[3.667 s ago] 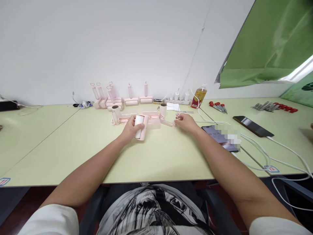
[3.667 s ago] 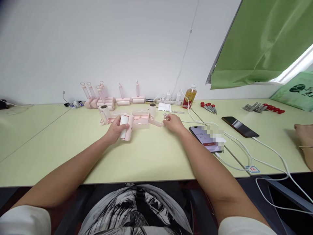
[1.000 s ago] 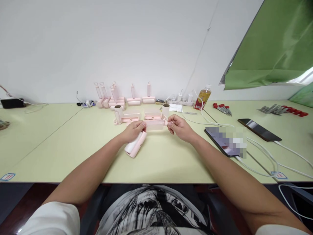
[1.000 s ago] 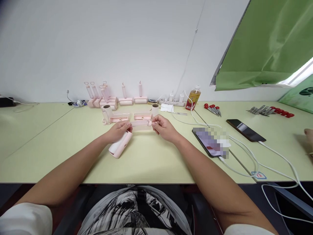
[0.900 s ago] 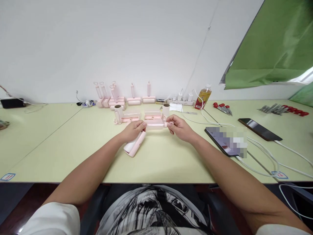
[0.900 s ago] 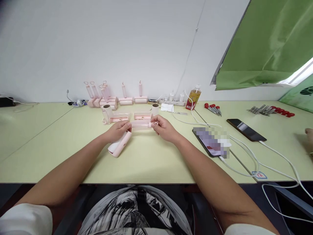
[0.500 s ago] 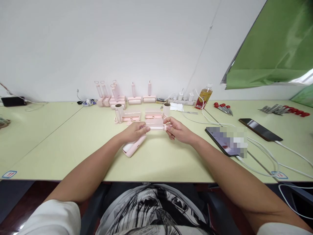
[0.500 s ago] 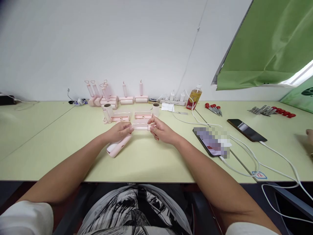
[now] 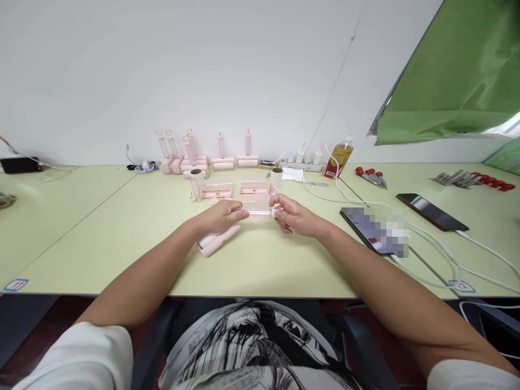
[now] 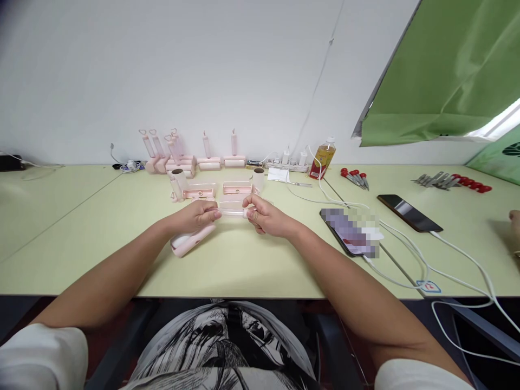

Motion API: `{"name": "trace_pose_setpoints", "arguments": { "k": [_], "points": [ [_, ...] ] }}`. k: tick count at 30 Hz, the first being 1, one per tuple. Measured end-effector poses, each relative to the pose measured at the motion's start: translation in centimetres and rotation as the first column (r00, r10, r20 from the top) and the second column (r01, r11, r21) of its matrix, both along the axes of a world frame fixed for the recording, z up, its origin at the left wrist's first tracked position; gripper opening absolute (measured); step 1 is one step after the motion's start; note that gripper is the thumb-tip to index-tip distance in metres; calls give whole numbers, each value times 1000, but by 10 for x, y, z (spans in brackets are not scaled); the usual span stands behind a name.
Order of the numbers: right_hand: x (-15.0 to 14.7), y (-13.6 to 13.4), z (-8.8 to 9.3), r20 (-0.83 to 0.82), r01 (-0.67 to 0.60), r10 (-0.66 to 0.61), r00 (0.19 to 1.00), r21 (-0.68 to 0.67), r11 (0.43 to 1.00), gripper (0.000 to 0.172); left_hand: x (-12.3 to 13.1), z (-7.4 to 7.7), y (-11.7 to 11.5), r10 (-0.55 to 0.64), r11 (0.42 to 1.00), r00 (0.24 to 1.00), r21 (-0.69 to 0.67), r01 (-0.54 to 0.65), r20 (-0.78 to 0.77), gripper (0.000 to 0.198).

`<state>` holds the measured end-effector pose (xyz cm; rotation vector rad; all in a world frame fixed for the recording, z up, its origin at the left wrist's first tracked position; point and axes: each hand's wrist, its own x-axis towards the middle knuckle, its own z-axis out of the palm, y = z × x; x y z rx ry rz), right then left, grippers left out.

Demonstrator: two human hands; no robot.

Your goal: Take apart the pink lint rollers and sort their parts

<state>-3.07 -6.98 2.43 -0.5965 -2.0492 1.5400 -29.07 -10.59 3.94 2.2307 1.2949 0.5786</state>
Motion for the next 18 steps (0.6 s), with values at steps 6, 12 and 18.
{"name": "trace_pose_setpoints", "arguments": {
  "k": [6,12,18],
  "points": [
    [-6,0,-7,-65,17,-22,998,-71,997,34,-2,-2,3,5,999,1000,39,-5,-6,46],
    [-10,-3,-13,-123,10,-60,991,-375,927,36,-2,-2,5,13,996,999,93,-10,-31,44],
    [-11,-1,-14,-62,-34,4,998,-501,865,42,-3,3,7,25,990,1000,139,-24,-8,42]
  ]
}}
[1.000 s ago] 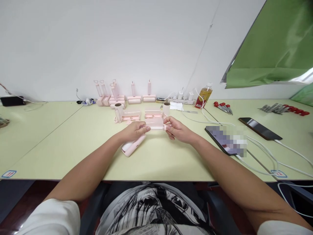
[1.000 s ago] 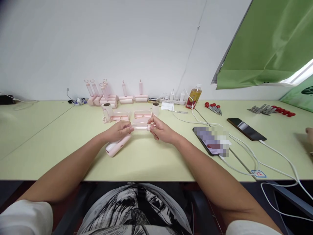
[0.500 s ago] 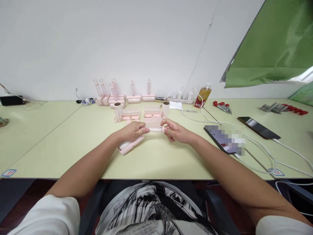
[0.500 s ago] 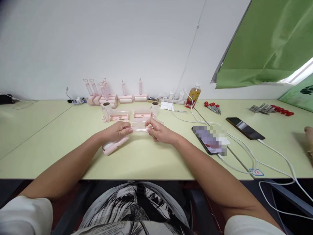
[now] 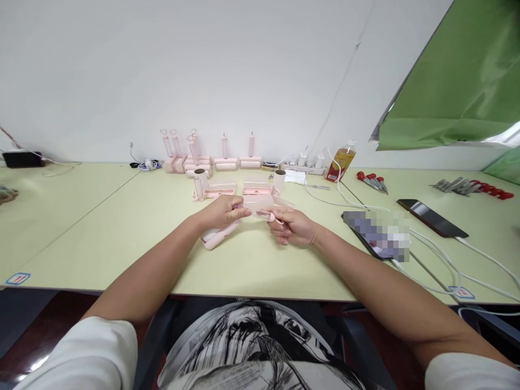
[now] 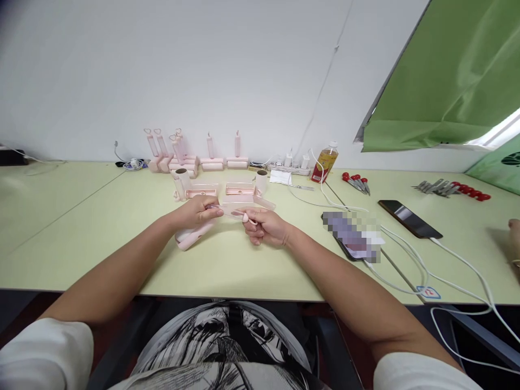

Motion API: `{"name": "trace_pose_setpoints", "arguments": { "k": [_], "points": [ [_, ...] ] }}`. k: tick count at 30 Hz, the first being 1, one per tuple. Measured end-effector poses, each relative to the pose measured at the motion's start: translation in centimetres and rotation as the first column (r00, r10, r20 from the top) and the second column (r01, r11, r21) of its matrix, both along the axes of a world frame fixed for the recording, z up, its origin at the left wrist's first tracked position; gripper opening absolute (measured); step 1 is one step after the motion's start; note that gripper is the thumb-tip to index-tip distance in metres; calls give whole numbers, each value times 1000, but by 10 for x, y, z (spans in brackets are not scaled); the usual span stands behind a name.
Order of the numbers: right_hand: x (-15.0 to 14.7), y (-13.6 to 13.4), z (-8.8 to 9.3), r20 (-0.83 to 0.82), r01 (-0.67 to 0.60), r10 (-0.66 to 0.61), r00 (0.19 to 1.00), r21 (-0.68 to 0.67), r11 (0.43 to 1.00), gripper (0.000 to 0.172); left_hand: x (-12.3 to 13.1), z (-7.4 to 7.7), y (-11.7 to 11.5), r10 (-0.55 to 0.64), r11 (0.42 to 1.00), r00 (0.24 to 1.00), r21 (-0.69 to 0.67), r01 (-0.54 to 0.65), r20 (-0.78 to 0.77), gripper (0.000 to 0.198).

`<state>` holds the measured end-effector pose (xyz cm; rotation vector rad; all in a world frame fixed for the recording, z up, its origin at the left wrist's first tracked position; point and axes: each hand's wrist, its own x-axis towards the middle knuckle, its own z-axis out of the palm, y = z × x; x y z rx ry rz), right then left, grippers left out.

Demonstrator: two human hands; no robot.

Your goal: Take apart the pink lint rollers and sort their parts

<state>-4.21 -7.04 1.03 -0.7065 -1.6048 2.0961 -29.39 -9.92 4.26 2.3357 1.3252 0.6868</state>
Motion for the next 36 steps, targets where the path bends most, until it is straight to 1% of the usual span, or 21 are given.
{"name": "trace_pose_setpoints", "arguments": {
  "k": [2,3,5,7,9,10,11,12,14,15,16,18,20,25,30,36],
  "points": [
    [-1,2,1,74,5,-20,997,186,983,43,1,1,0,-7,1000,1000,-12,7,9,41],
    [0,3,2,112,20,-55,992,290,957,44,1,1,0,-10,1000,1000,-29,11,14,41],
    [1,6,4,155,73,-161,975,460,885,44,0,0,1,-17,997,998,-75,21,53,42],
    [5,9,5,145,150,-275,951,561,814,45,-4,-1,4,-9,993,987,-116,28,162,43],
    [8,11,4,124,202,-346,930,613,764,46,-11,0,8,39,988,939,-151,13,342,45],
    [9,12,3,116,216,-363,925,625,750,46,-15,0,10,94,983,891,-182,-14,444,46],
    [10,12,2,110,221,-367,924,630,745,47,-19,1,11,165,972,827,-229,-45,537,46],
    [9,11,1,105,220,-362,926,631,744,47,-23,1,13,242,956,750,-285,-74,615,44],
    [7,9,-2,100,201,-339,935,637,744,46,-27,1,16,368,917,594,-384,-107,715,39],
    [5,8,-3,97,192,-330,939,647,738,46,-27,1,17,401,905,532,-411,-106,746,38],
    [3,7,-4,93,186,-325,941,660,728,45,-27,1,17,414,902,485,-421,-100,770,37],
    [0,5,-5,79,187,-331,940,693,696,44,-23,0,18,417,902,433,-423,-89,799,36],
    [-2,3,-6,66,194,-345,936,722,664,42,-18,-1,17,427,896,421,-437,-78,800,34],
    [-2,0,-8,32,201,-357,933,780,593,38,-9,-4,15,447,884,420,-463,-68,790,31],
    [-3,2,-11,-28,204,-326,945,828,522,35,-8,-7,17,446,885,415,-460,-73,793,32],
    [-3,5,-12,-62,205,-345,936,895,397,31,-7,-6,16,444,887,418,-456,-78,793,31]
  ]
}}
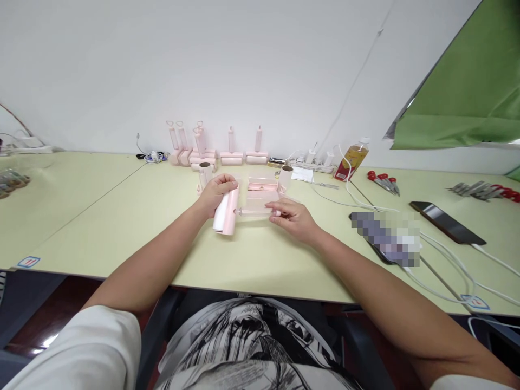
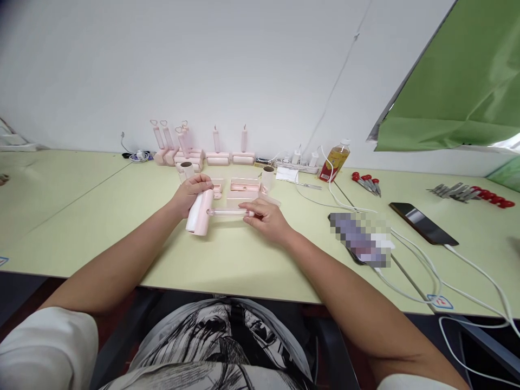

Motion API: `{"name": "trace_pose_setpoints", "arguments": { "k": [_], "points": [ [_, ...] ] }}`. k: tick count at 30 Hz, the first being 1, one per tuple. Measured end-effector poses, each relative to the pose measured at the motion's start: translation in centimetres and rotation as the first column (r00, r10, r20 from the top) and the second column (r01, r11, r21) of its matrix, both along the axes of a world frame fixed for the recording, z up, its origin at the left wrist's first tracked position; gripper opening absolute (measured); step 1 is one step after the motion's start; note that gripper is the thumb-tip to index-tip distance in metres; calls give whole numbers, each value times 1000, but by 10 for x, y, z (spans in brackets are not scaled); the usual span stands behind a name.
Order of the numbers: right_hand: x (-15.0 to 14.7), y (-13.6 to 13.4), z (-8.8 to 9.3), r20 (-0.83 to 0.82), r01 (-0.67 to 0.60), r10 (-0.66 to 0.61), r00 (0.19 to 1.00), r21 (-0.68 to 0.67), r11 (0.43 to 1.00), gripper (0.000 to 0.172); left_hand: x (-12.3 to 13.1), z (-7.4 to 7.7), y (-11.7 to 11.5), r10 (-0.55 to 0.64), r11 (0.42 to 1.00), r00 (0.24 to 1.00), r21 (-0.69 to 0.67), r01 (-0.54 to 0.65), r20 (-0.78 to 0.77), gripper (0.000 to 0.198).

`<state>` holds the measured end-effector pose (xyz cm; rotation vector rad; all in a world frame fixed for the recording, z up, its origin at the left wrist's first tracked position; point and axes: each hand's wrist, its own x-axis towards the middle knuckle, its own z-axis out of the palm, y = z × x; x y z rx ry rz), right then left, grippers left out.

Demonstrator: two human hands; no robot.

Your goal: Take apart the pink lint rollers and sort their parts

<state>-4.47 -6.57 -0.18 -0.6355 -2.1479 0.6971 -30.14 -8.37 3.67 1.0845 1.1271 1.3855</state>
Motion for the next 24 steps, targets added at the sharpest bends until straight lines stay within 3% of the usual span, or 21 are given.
{"name": "trace_pose_setpoints", "arguments": {
  "k": [6,12,24],
  "points": [
    [0,-5,3,19,32,-36,999,185,982,28,1,3,-2,16,1000,1000,-4,-16,-4,31],
    [0,-11,8,127,33,-90,988,396,917,28,2,4,-2,61,998,998,13,-61,-31,29],
    [-3,-15,5,234,11,-114,966,403,915,31,6,-2,0,111,994,969,47,-103,-222,28]
  ]
}}
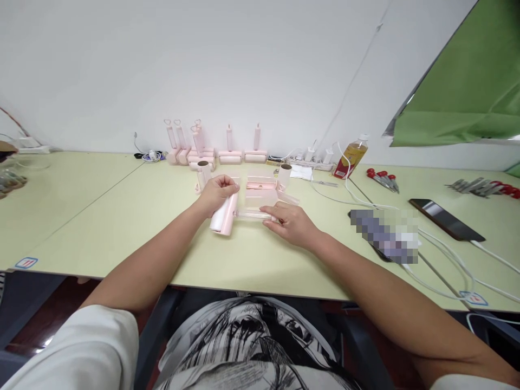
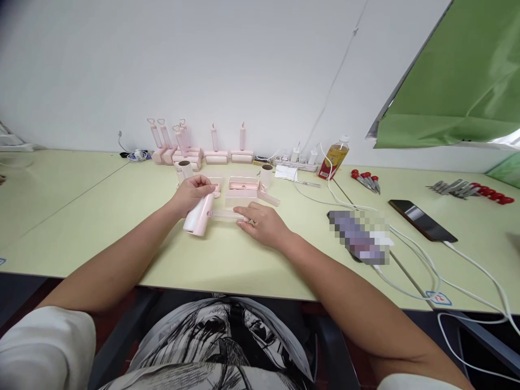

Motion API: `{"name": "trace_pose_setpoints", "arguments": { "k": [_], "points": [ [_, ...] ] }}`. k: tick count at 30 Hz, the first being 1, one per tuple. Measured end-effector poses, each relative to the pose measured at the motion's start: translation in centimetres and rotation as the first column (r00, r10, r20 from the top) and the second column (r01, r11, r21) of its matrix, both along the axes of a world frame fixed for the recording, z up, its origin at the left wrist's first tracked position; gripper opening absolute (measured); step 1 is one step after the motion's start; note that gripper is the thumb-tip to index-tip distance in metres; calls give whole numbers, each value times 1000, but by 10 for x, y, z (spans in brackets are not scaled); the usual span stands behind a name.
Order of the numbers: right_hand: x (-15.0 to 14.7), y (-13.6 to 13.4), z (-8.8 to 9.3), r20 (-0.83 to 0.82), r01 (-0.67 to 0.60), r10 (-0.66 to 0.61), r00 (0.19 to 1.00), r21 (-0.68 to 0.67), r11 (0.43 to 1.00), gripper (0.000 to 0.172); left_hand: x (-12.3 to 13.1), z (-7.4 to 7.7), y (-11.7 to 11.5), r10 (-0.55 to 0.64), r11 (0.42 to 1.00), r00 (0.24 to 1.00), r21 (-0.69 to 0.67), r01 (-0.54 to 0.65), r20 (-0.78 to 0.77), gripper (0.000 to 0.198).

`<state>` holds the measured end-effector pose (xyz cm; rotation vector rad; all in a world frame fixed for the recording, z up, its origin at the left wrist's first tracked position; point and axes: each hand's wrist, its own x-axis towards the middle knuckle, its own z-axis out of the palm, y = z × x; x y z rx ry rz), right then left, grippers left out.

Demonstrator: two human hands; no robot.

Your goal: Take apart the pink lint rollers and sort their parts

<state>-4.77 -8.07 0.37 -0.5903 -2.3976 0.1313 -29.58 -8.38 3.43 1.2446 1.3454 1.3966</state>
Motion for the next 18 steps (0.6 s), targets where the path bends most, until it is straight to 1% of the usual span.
{"name": "trace_pose_setpoints", "arguments": {
  "k": [5,9,11,13,15,16,18],
  "points": [
    [0,0,-3,3,-8,8,1000,-17,1000,32,4,-4,-1,-29,999,999,-17,29,17,28],
    [-2,1,-4,32,4,-1,999,-77,997,34,8,-7,-1,8,999,999,-44,-10,-32,23],
    [-4,1,-3,76,69,-59,995,-129,989,33,11,-6,-3,31,998,999,-61,-33,-36,23],
    [-5,2,0,174,176,-145,974,-180,968,31,16,-3,-6,25,997,1000,-75,-25,-7,25],
    [-4,3,3,273,263,-201,941,-213,941,25,21,1,-9,-44,998,997,-46,47,64,30],
    [-3,4,4,291,275,-203,935,-231,933,22,22,2,-9,-94,996,991,-5,95,99,37],
    [1,9,4,240,222,-152,959,-298,928,16,21,2,-8,-175,980,979,109,163,102,55]
  ]
}}
